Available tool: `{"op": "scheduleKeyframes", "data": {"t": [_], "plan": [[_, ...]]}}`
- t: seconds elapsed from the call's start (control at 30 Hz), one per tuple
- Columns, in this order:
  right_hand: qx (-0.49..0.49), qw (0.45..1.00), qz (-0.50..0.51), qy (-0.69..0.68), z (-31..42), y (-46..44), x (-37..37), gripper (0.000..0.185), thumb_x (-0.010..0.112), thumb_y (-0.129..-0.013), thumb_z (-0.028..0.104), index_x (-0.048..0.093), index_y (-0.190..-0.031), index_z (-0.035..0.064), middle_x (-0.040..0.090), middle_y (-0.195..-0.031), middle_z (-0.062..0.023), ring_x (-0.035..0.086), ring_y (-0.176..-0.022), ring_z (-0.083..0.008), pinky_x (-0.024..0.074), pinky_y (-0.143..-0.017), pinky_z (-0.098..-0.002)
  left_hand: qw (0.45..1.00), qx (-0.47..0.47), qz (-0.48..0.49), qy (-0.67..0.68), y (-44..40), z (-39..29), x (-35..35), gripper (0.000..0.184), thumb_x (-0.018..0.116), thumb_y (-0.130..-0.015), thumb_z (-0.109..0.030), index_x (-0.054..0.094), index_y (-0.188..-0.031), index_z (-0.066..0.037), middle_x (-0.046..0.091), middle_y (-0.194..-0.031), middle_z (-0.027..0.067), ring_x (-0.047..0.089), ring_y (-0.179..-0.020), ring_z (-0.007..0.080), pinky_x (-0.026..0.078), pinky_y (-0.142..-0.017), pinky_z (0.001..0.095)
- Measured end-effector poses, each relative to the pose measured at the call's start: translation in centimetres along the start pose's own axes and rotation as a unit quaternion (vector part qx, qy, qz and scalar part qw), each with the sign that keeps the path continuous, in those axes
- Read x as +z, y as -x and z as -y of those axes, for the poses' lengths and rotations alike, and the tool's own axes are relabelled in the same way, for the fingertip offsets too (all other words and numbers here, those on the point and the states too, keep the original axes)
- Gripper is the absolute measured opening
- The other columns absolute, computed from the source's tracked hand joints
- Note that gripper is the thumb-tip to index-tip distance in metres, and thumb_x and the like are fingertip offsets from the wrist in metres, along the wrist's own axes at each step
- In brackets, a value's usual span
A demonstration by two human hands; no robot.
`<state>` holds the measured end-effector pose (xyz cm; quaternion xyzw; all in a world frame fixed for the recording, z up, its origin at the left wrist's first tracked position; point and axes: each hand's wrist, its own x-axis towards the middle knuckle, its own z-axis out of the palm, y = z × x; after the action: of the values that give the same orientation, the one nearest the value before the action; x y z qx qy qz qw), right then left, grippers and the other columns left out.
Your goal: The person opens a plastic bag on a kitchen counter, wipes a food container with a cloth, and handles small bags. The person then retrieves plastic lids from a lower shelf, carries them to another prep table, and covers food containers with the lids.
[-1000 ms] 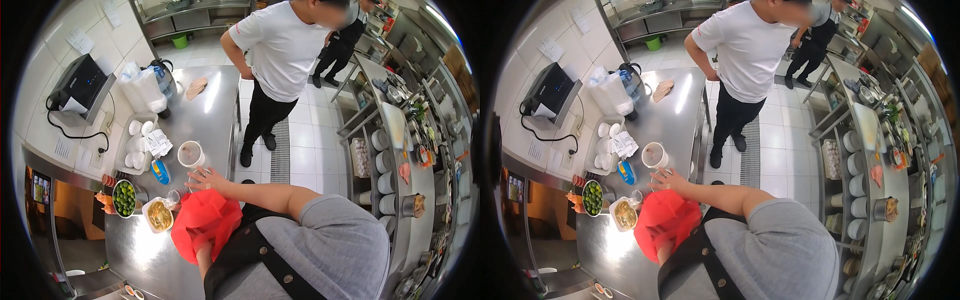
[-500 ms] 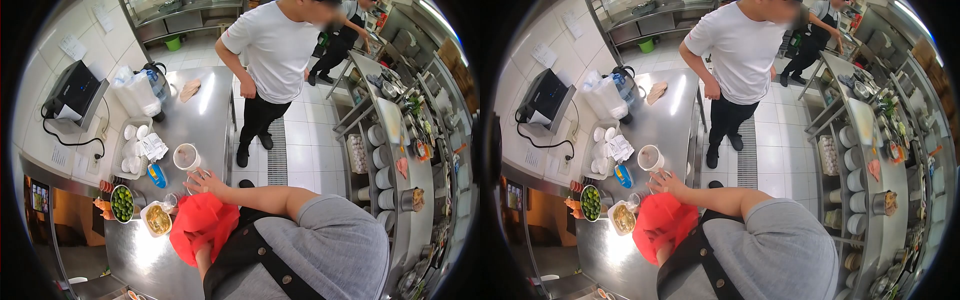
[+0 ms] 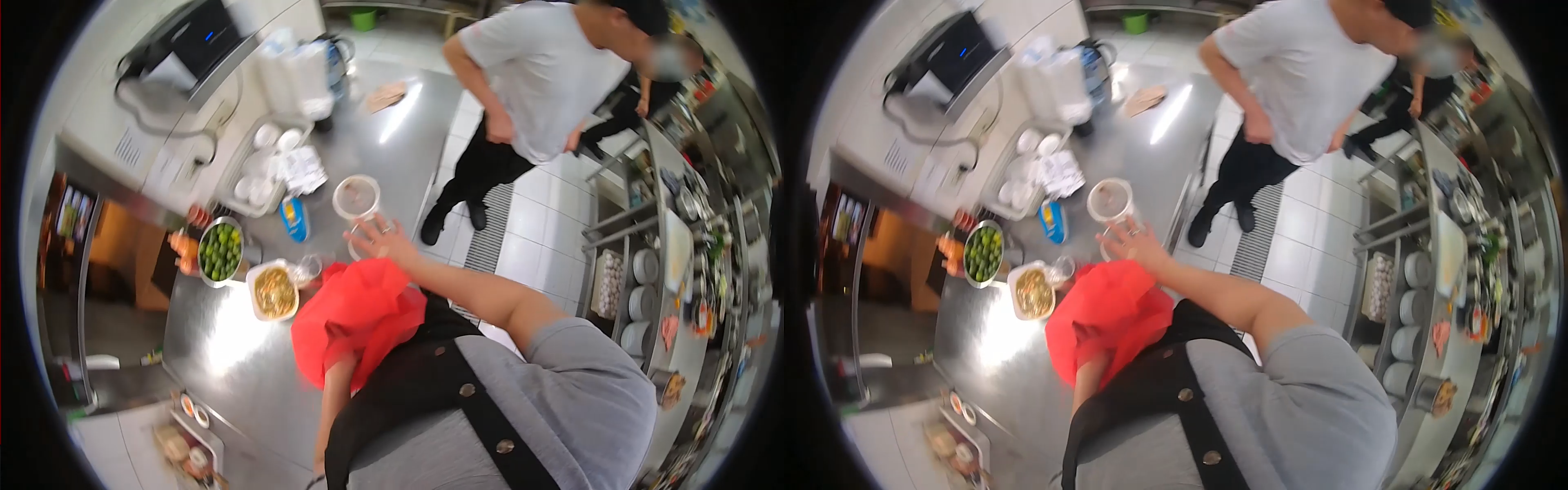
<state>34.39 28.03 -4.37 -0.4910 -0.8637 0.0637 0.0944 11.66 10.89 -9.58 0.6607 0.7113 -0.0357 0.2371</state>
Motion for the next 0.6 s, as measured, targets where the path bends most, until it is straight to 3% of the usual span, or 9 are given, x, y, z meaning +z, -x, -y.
{"op": "scheduleKeyframes", "data": {"t": [0.1, 0.2, 0.27, 0.3, 0.4, 0.5, 0.6], "plan": [[-0.002, 1.000, 0.010, -0.006, -0.2, -0.3, -2.0, 0.072, 0.055, -0.084, 0.047, 0.026, -0.146, 0.0273, 0.011, -0.155, -0.0139, 0.021, -0.137, -0.0445, 0.0253, -0.101, -0.0665, 0.989, -0.029, 0.069, 0.124, 0.2, -2.6, -2.5, 0.075, 0.058, -0.084, -0.040, 0.025, -0.142, -0.006, 0.029, -0.143, 0.0236, 0.035, -0.129, 0.0393, 0.035, -0.102, 0.0440], [-0.005, 1.000, 0.028, 0.013, -1.4, -1.8, -2.0, 0.076, 0.062, -0.081, 0.041, 0.025, -0.146, 0.0285, 0.012, -0.154, -0.0144, 0.021, -0.137, -0.0442, 0.0258, -0.101, -0.0666, 0.932, -0.104, 0.175, 0.301, 0.6, -6.1, -7.5, 0.064, 0.057, -0.086, -0.038, 0.036, -0.137, -0.005, 0.041, -0.135, 0.0228, 0.043, -0.123, 0.0381, 0.040, -0.098, 0.0436], [0.002, 1.000, 0.019, 0.016, -2.3, -2.8, -1.8, 0.080, 0.068, -0.079, 0.035, 0.024, -0.146, 0.0292, 0.013, -0.154, -0.0149, 0.022, -0.136, -0.0444, 0.0265, -0.101, -0.0667, 0.907, -0.128, 0.216, 0.339, 0.3, -7.9, -8.5, 0.058, 0.055, -0.087, -0.037, 0.043, -0.133, -0.005, 0.048, -0.131, 0.0222, 0.049, -0.119, 0.0373, 0.042, -0.096, 0.0433], [0.001, 1.000, 0.005, 0.013, -2.8, -3.4, -1.8, 0.083, 0.071, -0.076, 0.031, 0.025, -0.146, 0.0291, 0.015, -0.153, -0.0148, 0.024, -0.135, -0.0449, 0.0280, -0.101, -0.0661, 0.908, -0.127, 0.228, 0.327, -0.1, -8.5, -8.3, 0.055, 0.055, -0.087, -0.037, 0.047, -0.131, -0.005, 0.052, -0.128, 0.0219, 0.052, -0.117, 0.0369, 0.044, -0.094, 0.0432], [0.021, 1.000, -0.010, 0.004, -4.9, -5.5, -1.5, 0.085, 0.072, -0.076, 0.029, 0.024, -0.146, 0.0288, 0.017, -0.153, -0.0128, 0.025, -0.134, -0.0461, 0.0268, -0.101, -0.0663, 0.989, 0.060, 0.121, 0.068, -3.3, -8.5, -2.5, 0.041, 0.054, -0.088, -0.040, 0.064, -0.104, -0.004, 0.066, -0.099, 0.0189, 0.064, -0.093, 0.0360, 0.051, -0.080, 0.0460], [0.058, 0.998, 0.000, 0.014, -8.0, -7.9, -1.5, 0.085, 0.071, -0.076, 0.028, 0.024, -0.146, 0.0306, 0.018, -0.153, -0.0086, 0.025, -0.134, -0.0470, 0.0252, -0.102, -0.0667, 0.989, 0.137, 0.046, 0.033, -5.9, -10.5, -2.7, 0.042, 0.056, -0.086, -0.040, 0.062, -0.111, -0.007, 0.065, -0.104, 0.0177, 0.063, -0.095, 0.0356, 0.051, -0.080, 0.0450], [0.073, 0.996, 0.006, 0.044, -11.8, -10.6, -1.6, 0.083, 0.069, -0.076, 0.032, 0.023, -0.146, 0.0332, 0.017, -0.154, -0.0043, 0.023, -0.135, -0.0474, 0.0228, -0.103, -0.0668, 0.979, 0.191, 0.006, -0.071, -9.9, -13.0, -3.8, 0.046, 0.055, -0.086, -0.047, 0.063, -0.102, -0.004, 0.065, -0.098, 0.0193, 0.065, -0.088, 0.0332, 0.054, -0.072, 0.0446]]}}
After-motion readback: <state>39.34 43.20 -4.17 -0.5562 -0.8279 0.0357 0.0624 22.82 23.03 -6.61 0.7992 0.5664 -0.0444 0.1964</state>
